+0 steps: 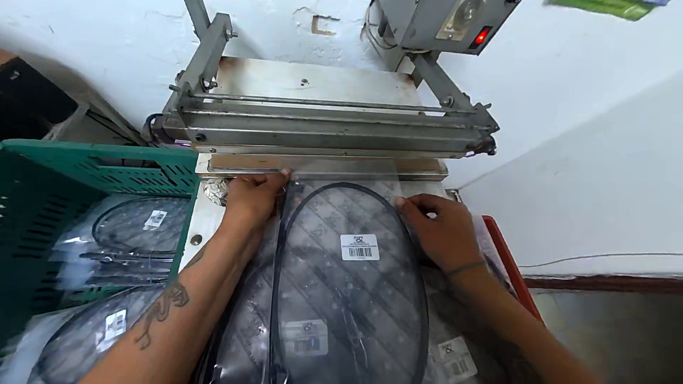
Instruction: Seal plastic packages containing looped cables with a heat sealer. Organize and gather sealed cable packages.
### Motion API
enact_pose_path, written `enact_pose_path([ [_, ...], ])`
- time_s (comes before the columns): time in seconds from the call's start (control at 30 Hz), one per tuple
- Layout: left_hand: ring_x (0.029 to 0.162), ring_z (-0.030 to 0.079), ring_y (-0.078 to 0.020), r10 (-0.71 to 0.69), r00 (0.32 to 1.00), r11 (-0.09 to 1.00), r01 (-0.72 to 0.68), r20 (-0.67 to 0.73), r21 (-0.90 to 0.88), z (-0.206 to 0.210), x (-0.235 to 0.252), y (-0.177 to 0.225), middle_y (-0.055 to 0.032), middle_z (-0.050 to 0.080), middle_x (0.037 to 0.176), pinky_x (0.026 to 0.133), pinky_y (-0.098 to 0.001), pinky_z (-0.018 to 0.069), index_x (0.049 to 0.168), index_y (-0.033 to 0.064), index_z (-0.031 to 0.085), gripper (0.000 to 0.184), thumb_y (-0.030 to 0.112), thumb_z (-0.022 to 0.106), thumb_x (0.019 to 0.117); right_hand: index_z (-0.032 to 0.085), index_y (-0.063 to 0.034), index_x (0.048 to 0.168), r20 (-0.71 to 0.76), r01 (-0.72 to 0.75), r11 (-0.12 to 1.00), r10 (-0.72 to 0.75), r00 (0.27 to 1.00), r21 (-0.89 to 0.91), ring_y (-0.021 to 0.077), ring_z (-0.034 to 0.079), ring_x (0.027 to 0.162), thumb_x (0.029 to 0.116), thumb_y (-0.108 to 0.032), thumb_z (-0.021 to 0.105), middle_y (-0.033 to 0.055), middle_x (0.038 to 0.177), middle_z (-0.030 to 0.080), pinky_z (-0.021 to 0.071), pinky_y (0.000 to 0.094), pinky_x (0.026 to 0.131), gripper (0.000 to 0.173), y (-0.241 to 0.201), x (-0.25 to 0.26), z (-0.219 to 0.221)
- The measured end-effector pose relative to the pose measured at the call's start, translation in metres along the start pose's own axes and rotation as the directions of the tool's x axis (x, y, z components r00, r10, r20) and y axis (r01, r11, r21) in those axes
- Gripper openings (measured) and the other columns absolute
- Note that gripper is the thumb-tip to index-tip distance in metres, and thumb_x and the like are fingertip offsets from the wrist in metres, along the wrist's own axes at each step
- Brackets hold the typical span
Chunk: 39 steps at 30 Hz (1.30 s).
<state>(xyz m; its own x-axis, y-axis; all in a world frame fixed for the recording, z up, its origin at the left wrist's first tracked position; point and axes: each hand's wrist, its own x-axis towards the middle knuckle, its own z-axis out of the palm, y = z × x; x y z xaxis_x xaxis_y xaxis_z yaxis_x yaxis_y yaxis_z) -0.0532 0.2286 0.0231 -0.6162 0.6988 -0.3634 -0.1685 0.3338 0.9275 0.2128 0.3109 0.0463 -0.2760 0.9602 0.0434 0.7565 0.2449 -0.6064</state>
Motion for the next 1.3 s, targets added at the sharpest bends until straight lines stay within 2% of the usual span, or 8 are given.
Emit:
enact_pose_path([
  [0.43,0.058,0.058,-0.007,0.083,0.989,0.992,-0.094,-0.124,-0.086,0.009,0.002,-0.012,0.0001,0.064,0.067,0.057,-0.0254,0.0505,0.077,0.0082,0.069,0.026,0.024,0.07,0.098,0.075,-0.0109,0.088,0.03,-0.103,0.993,0.101,0.994,0.051,0.0169,0.061,0.073,0.1001,-0.033,0.066,0.0023,0.077,0.067,0.0445,0.048,0.069,0.027,-0.004,0.011,0.007],
  [0.77,0.063,0.059,-0.0075,0.135,0.986,0.99,-0.137,-0.101,-0.017,0.008,0.005,-0.015,-0.0004,0.065,0.073,0.063,-0.0285,0.0514,0.082,0.0067,0.071,0.026,0.026,0.068,0.0994,0.076,-0.0067,0.094,0.107,-0.184,0.982,0.179,0.978,0.036,0.0285,0.063,0.086,0.1009,-0.033,0.065,0.0112,0.087,0.07,0.0427,0.0613,0.079,0.029,-0.011,0.017,0.004],
  [0.9,0.072,0.067,-0.0082,0.391,0.92,0.895,-0.388,0.03,0.22,-0.007,-0.05,-0.004,0.0005,0.072,0.082,0.071,-0.0329,0.0585,0.101,0.01,0.075,0.023,0.031,0.065,0.1016,0.074,-0.0063,0.093,0.038,-0.059,0.998,0.059,0.998,-0.001,0.0242,0.065,0.079,0.1008,-0.031,0.065,0.0094,0.084,0.069,0.0509,0.0522,0.072,0.028,-0.01,-0.017,-0.033],
  [0.97,0.101,0.071,-0.0131,0.508,0.842,0.674,-0.52,0.181,0.525,-0.041,-0.098,-0.012,0.0002,0.074,0.114,0.087,-0.0407,0.0601,0.128,0.0174,0.07,0.042,0.046,0.064,0.0984,0.074,-0.0087,0.101,-0.136,0.091,0.988,-0.109,0.985,-0.127,0.0277,0.066,0.088,0.0978,-0.035,0.067,0.0101,0.092,0.071,0.052,0.0553,0.075,0.028,0.003,-0.054,-0.052],
  [1.0,0.113,0.066,-0.0268,0.527,0.826,0.553,-0.513,0.201,0.657,-0.058,-0.116,-0.022,-0.0101,0.068,0.125,0.094,-0.0525,0.0548,0.138,0.0141,0.062,0.062,0.056,0.065,0.0929,0.071,-0.0063,0.118,-0.196,0.169,0.963,-0.21,0.958,-0.208,0.0371,0.064,0.102,0.097,-0.039,0.067,0.0165,0.107,0.07,0.0493,0.0628,0.084,0.04,0.005,-0.071,-0.055],
  [1.1,0.102,0.056,-0.0606,0.487,0.856,0.397,-0.394,0.174,0.829,-0.086,-0.141,-0.052,-0.0398,0.058,0.114,0.087,-0.0733,0.044,0.128,-0.0126,0.055,0.094,0.066,0.07,0.0797,0.052,-0.0053,0.147,-0.115,0.366,0.886,-0.41,0.905,-0.283,0.0482,0.046,0.137,0.0926,-0.062,0.062,0.0257,0.146,0.052,0.0312,0.0732,0.109,0.079,-0.022,-0.128,-0.018],
  [1.2,0.101,0.058,-0.0611,0.505,0.843,0.31,-0.376,0.184,0.873,-0.083,-0.142,-0.064,-0.0384,0.059,0.109,0.087,-0.0717,0.0464,0.119,-0.014,0.06,0.076,0.056,0.06,0.0899,0.057,-0.0273,0.146,0.159,0.563,0.805,-0.54,0.826,-0.188,0.0384,0.036,0.149,0.0968,-0.056,0.056,0.0097,0.155,0.05,0.0198,0.0783,0.114,0.057,-0.051,-0.163,0.036],
  [1.3,0.097,0.062,-0.0495,0.522,0.832,0.352,-0.412,0.189,0.841,-0.093,-0.136,-0.069,-0.028,0.062,0.104,0.083,-0.0654,0.0501,0.117,-0.0076,0.065,0.06,0.047,0.053,0.0956,0.058,-0.02,0.145,0.134,0.542,0.806,-0.526,0.84,-0.235,0.0353,0.035,0.151,0.0932,-0.029,0.05,0.004,0.158,0.048,0.0196,0.0788,0.113,0.053,-0.034,-0.163,0.049],
])
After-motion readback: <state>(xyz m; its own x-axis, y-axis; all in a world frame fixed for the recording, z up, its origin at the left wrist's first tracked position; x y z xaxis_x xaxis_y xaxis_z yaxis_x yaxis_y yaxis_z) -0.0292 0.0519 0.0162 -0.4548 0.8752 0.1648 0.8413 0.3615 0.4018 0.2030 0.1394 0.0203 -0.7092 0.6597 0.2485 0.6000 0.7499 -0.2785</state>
